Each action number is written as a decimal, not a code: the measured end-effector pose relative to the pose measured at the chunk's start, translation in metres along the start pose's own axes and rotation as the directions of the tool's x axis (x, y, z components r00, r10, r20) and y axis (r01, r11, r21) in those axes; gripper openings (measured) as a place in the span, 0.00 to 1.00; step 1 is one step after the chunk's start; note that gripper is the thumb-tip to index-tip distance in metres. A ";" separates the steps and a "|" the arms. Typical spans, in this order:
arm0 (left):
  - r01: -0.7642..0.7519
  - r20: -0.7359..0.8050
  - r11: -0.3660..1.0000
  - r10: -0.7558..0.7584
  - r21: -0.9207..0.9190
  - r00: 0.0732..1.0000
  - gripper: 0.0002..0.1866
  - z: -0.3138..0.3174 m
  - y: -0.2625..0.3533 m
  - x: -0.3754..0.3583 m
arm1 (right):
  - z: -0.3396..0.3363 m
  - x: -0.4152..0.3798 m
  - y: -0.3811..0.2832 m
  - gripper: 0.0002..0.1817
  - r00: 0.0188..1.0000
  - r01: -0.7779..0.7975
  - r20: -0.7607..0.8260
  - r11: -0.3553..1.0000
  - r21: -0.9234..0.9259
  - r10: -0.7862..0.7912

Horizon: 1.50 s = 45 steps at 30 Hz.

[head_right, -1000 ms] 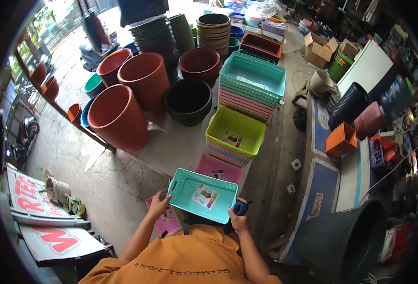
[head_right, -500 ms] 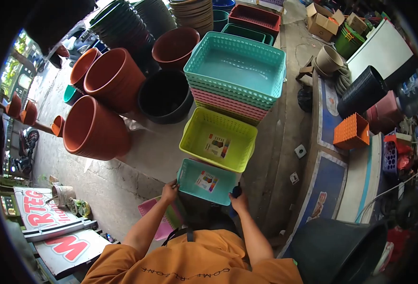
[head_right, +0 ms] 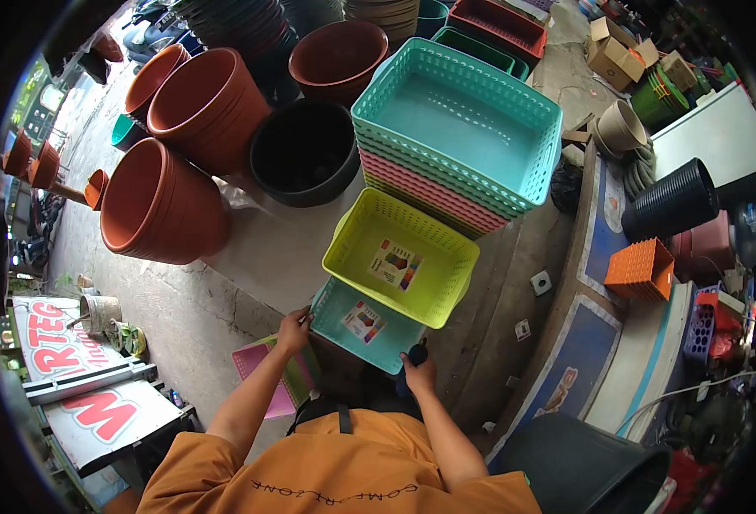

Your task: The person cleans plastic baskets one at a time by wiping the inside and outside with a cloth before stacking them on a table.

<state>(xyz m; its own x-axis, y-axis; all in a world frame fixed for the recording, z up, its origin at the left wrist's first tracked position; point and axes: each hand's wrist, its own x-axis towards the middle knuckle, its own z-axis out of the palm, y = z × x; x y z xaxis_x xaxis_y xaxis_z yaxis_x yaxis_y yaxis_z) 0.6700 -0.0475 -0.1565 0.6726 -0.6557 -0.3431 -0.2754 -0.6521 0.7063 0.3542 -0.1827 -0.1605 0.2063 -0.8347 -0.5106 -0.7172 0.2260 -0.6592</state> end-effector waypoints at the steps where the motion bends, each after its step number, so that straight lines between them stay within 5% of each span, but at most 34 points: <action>1: -0.006 -0.016 1.000 0.006 -0.013 1.000 0.17 0.000 -0.002 -0.002 | 0.002 -0.003 0.003 0.30 0.999 0.026 -0.033 1.000 -0.012 -0.027; 12: -0.006 -0.035 0.995 0.003 -0.098 0.999 0.15 -0.006 0.007 -0.019 | -0.005 -0.007 0.002 0.29 1.000 0.008 -0.020 1.000 0.008 -0.008; 15: 0.050 -0.054 0.959 -0.068 -0.278 0.996 0.16 0.001 -0.014 -0.027 | -0.009 -0.017 -0.003 0.31 0.999 0.034 -0.006 0.999 0.003 -0.034; 18: -0.035 -0.110 0.965 0.006 -0.259 0.994 0.16 0.004 -0.025 -0.027 | -0.010 -0.022 -0.004 0.30 0.997 0.081 -0.021 0.994 0.071 -0.079; 21: 0.099 -0.021 0.946 -0.111 -0.310 0.994 0.17 0.011 -0.027 -0.028 | -0.006 -0.018 0.004 0.30 0.992 0.116 -0.061 0.993 0.019 -0.114; 24: 0.067 -0.024 0.965 -0.075 -0.255 0.997 0.17 0.012 -0.021 -0.023 | 0.001 -0.004 0.007 0.31 0.984 0.112 -0.123 0.987 -0.112 -0.126; 27: 0.052 -0.026 0.989 -0.057 -0.141 0.998 0.19 0.024 -0.030 -0.014 | 0.000 0.008 0.006 0.30 0.999 0.023 0.031 0.982 -0.188 -0.018; 29: -0.107 -0.040 0.994 0.108 0.028 0.993 0.24 0.028 -0.039 -0.010 | 0.003 0.015 0.009 0.31 0.990 0.027 0.138 0.964 -0.263 0.010; 32: -0.001 0.063 0.998 -0.003 0.070 0.998 0.30 0.028 -0.032 -0.010 | 0.012 0.028 0.025 0.31 0.986 0.028 0.165 0.972 -0.231 0.011; 35: 0.098 0.156 0.994 -0.106 0.056 0.982 0.34 0.019 -0.009 -0.015 | 0.016 0.034 0.031 0.32 0.970 -0.091 0.207 0.980 -0.174 0.127; 45: 0.056 0.128 0.998 -0.054 -0.016 0.990 0.37 0.026 -0.023 -0.018 | 0.021 0.030 0.041 0.35 0.935 -0.231 0.250 0.967 -0.106 0.251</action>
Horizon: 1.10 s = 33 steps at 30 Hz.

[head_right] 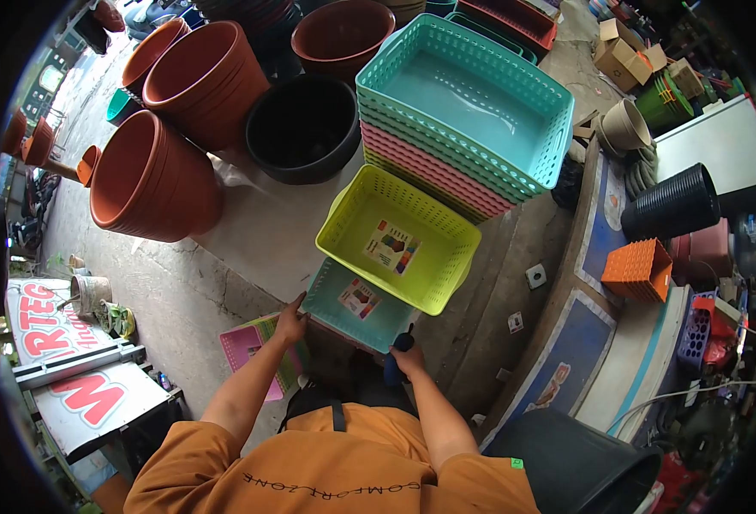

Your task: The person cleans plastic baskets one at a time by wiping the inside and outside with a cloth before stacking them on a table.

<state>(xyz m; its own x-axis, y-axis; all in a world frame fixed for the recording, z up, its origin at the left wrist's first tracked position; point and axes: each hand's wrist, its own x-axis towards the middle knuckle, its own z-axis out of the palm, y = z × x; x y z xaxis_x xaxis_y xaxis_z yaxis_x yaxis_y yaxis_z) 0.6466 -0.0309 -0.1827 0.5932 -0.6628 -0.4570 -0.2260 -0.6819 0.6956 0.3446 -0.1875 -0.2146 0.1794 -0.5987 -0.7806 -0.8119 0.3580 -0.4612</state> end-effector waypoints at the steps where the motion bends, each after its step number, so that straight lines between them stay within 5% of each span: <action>1: 0.006 0.001 1.000 -0.006 -0.017 1.000 0.37 0.001 -0.001 0.000 | 0.001 0.000 0.001 0.35 1.000 -0.009 -0.003 1.000 0.014 0.009; 9: -0.090 -0.060 0.993 0.094 0.072 0.994 0.37 0.003 -0.002 -0.002 | 0.005 -0.002 0.007 0.35 1.000 0.000 -0.003 1.000 0.024 0.000; 12: 0.055 0.029 0.998 -0.053 -0.043 0.998 0.36 -0.002 0.009 -0.006 | 0.004 -0.006 0.004 0.34 0.999 -0.041 0.011 0.999 0.028 0.041; 15: -0.086 -0.046 0.993 0.089 0.076 0.995 0.37 0.009 -0.011 -0.003 | 0.003 -0.009 0.004 0.33 0.999 0.002 0.039 0.998 0.064 -0.005; 27: -0.007 -0.011 0.999 0.008 0.041 1.000 0.38 0.008 0.001 -0.011 | 0.002 -0.015 0.009 0.36 1.000 0.005 0.014 1.000 0.012 -0.005; 29: 0.186 0.033 0.977 -0.183 -0.101 0.982 0.38 0.001 0.020 -0.021 | 0.001 -0.012 0.024 0.38 0.997 0.080 0.003 0.996 0.044 -0.080; 33: 0.078 -0.125 0.997 -0.081 -0.027 0.989 0.37 0.008 -0.010 -0.052 | -0.011 -0.032 0.019 0.35 0.996 0.065 -0.054 0.997 -0.035 -0.067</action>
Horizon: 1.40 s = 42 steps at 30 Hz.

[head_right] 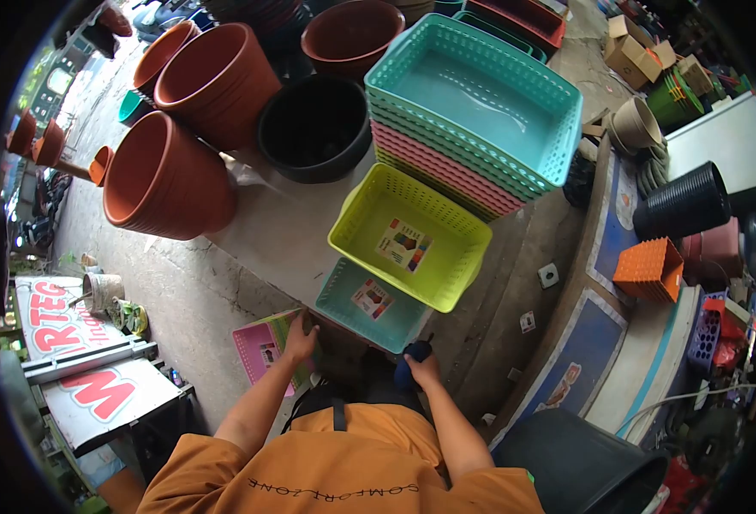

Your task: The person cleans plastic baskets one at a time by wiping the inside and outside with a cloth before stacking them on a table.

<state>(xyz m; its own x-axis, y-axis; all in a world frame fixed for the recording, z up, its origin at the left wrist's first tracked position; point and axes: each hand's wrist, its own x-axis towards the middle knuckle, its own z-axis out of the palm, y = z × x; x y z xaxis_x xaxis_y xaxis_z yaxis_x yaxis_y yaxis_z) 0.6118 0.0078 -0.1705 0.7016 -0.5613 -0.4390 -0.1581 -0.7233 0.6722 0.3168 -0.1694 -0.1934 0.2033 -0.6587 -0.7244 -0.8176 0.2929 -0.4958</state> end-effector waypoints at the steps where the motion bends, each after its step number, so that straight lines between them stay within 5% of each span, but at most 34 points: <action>1: -0.032 -0.023 0.999 0.032 0.031 0.999 0.36 0.000 -0.014 -0.011 | -0.003 -0.008 -0.001 0.32 0.997 0.075 -0.011 0.997 0.008 -0.075; 3: -0.043 -0.061 0.996 0.048 0.073 0.997 0.34 -0.006 -0.040 -0.037 | -0.004 -0.019 -0.004 0.30 0.988 0.155 0.003 0.988 0.017 -0.156; 6: 0.133 -0.024 0.981 -0.138 -0.144 0.990 0.32 -0.018 -0.071 -0.086 | 0.005 -0.035 -0.007 0.21 0.997 0.052 0.064 0.997 -0.051 -0.049; 10: 0.325 0.042 0.932 -0.323 -0.161 0.946 0.30 -0.035 -0.146 -0.138 | 0.027 -0.060 -0.046 0.22 0.981 0.084 0.190 0.980 -0.179 -0.049; 12: 0.491 0.110 0.858 -0.479 -0.149 0.871 0.28 -0.049 -0.164 -0.164 | 0.049 -0.069 -0.062 0.25 0.920 0.219 0.363 0.961 -0.169 -0.146; 17: 0.518 0.052 0.829 -0.520 -0.212 0.853 0.25 -0.076 -0.210 -0.200 | 0.134 -0.083 -0.084 0.21 0.839 0.375 0.473 0.916 -0.144 -0.269; 19: 0.521 0.036 0.805 -0.534 -0.282 0.845 0.25 -0.081 -0.234 -0.205 | 0.180 -0.076 -0.076 0.30 0.800 0.344 0.554 0.933 -0.106 -0.232; 28: 0.529 -0.019 0.817 -0.547 -0.229 0.837 0.36 -0.097 -0.304 -0.183 | 0.328 -0.068 -0.055 0.27 0.818 0.389 0.564 0.833 -0.394 -0.114; 32: 0.452 0.003 0.846 -0.470 -0.282 0.882 0.36 -0.075 -0.332 -0.164 | 0.359 -0.085 -0.058 0.29 0.843 0.405 0.497 0.850 -0.337 -0.205; 37: 0.414 0.077 0.861 -0.411 -0.294 0.908 0.30 -0.096 -0.307 -0.158 | 0.365 -0.106 -0.084 0.28 0.848 0.239 0.529 0.909 -0.340 -0.025; 42: 0.322 -0.155 0.923 -0.356 -0.209 0.921 0.26 -0.083 -0.312 -0.163 | 0.373 -0.091 -0.059 0.27 0.869 0.297 0.471 0.919 -0.258 -0.149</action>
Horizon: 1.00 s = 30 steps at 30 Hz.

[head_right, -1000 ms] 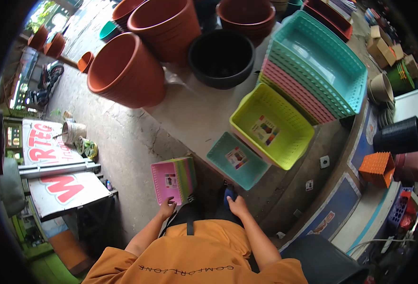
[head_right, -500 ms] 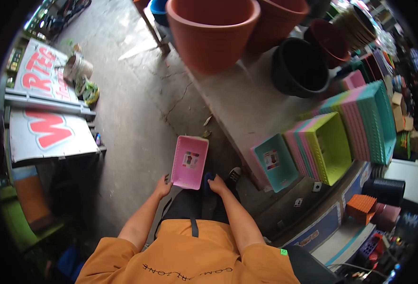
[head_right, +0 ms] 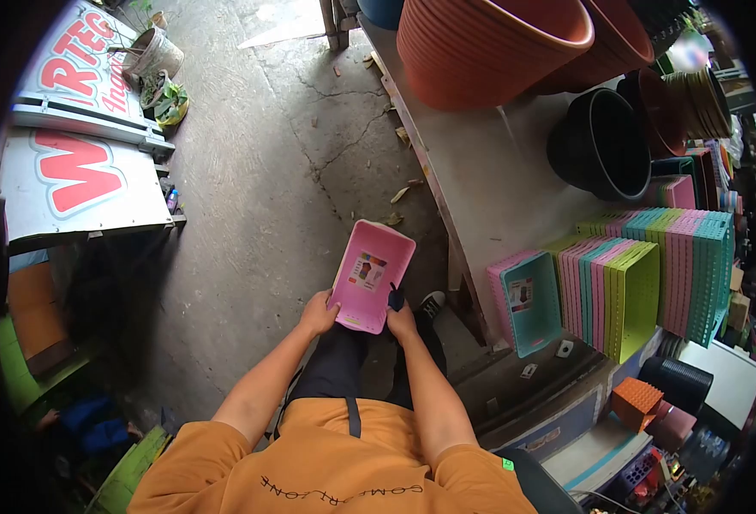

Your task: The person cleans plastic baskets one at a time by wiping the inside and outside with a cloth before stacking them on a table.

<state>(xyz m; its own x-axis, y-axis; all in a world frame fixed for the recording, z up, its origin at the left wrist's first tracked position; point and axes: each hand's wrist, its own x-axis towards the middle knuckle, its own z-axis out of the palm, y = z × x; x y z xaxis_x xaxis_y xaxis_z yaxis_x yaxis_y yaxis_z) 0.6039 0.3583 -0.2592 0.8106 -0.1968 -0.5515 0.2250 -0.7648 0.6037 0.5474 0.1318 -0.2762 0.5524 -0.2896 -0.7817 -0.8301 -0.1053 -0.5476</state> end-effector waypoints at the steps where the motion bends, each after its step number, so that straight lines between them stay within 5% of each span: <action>1: -0.008 -0.005 1.000 0.008 0.001 1.000 0.26 0.000 -0.001 0.002 | 0.001 -0.001 0.001 0.27 1.000 0.008 -0.004 1.000 0.003 -0.008; 6: 0.121 -0.017 0.987 -0.124 -0.109 0.992 0.17 0.000 -0.002 0.012 | 0.004 -0.013 -0.014 0.28 0.985 -0.008 -0.169 0.989 -0.150 -0.017; 10: 0.014 -0.082 0.978 -0.032 -0.208 0.996 0.13 -0.006 0.011 0.008 | -0.002 -0.031 -0.021 0.28 0.959 0.012 -0.274 0.981 -0.195 -0.066; 15: 0.018 -0.079 0.937 -0.048 -0.350 0.996 0.12 -0.052 0.051 -0.022 | -0.029 -0.076 -0.049 0.26 0.885 0.251 -0.359 0.953 -0.171 -0.297; 19: -0.039 0.037 0.767 0.082 -0.641 0.996 0.29 -0.096 0.082 -0.047 | -0.065 -0.153 -0.105 0.26 0.820 0.410 -0.401 0.908 -0.086 -0.408; 21: 0.006 0.174 0.592 0.226 -0.806 0.959 0.46 -0.118 0.106 -0.052 | -0.080 -0.178 -0.119 0.26 0.751 0.603 -0.352 0.797 0.022 -0.559; 23: 0.119 0.282 0.408 0.366 -0.905 0.887 0.46 -0.142 0.139 -0.064 | -0.095 -0.213 -0.148 0.25 0.694 0.663 -0.341 0.747 -0.040 -0.634; 25: 0.027 0.198 0.372 0.431 -0.928 0.880 0.47 -0.154 0.170 -0.078 | -0.108 -0.238 -0.164 0.25 0.642 0.704 -0.325 0.702 -0.108 -0.694; 27: -0.060 0.111 0.322 0.487 -0.945 0.866 0.47 -0.159 0.198 -0.087 | -0.123 -0.254 -0.174 0.25 0.375 0.736 -0.443 0.552 -0.391 -0.814; 29: -0.186 -0.003 0.286 0.539 -0.940 0.843 0.47 -0.164 0.220 -0.092 | -0.133 -0.286 -0.195 0.26 0.293 0.721 -0.477 0.519 -0.459 -0.829; 30: -0.200 -0.015 0.278 0.551 -0.940 0.835 0.47 -0.165 0.229 -0.097 | -0.134 -0.297 -0.202 0.27 0.157 0.705 -0.468 0.431 -0.564 -0.870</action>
<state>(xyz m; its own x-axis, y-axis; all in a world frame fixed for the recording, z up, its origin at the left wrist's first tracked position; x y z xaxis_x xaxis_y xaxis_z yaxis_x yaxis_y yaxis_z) 0.6659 0.3039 0.0280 0.8085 -0.5763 -0.1191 0.4082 0.4033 0.8190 0.5402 0.1114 0.1068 0.7733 -0.3987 0.4930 -0.0111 -0.7860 -0.6181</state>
